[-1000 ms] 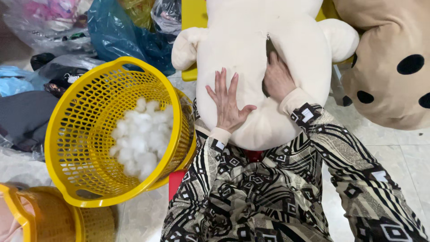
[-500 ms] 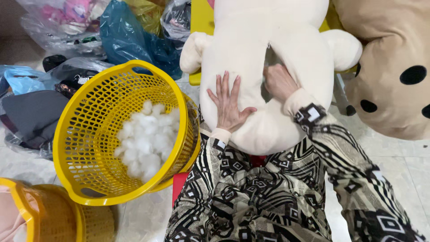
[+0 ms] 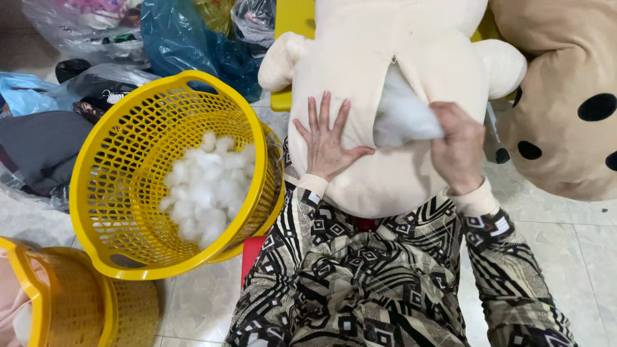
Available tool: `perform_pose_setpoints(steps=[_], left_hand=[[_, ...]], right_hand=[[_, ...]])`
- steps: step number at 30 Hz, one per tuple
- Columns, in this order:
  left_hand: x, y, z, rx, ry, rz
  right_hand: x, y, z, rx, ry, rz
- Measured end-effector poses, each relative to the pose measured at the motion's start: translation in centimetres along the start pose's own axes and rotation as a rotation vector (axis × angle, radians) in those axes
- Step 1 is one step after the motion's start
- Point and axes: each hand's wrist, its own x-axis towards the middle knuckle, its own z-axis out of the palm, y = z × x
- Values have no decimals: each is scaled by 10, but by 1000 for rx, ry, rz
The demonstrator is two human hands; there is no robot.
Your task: The person repeatedly takes handfuls of white stuffing from a yellow basket and inserts them into the opening of a large plush toy. The person fluffs and compresses the stuffing with both hands before placing it inside the toy.
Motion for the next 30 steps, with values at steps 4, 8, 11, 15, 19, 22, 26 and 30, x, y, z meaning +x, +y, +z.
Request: perform_pose_setpoints(steps=[4,8,11,15,19,22,26,30], left_hand=[[-5,2,6,13,-10,4],[0,0,2,10,-29,-10],[-5,3,1,45,-28,-16],[5,6,-9,-33,-58,-44],[1,0,-46,-299,-41,-119],[-11,-6,-85,-778,174,-308],[-66,-3,-130,-1042,232,-253],[-106,-25,-147,-1212,257,-434]], right_hand=[[23,7,-13,198,158,25],[27,-13,-19,104,240,-97],[33,-8,-49,228,259,-165],[44,9,-72,733,243,-12],[49,-1,-43,923,245,0],[55,-42,7,232,181,-175],[47,-127,103,591,27,-65],[16,-196,166,520,-279,-190]])
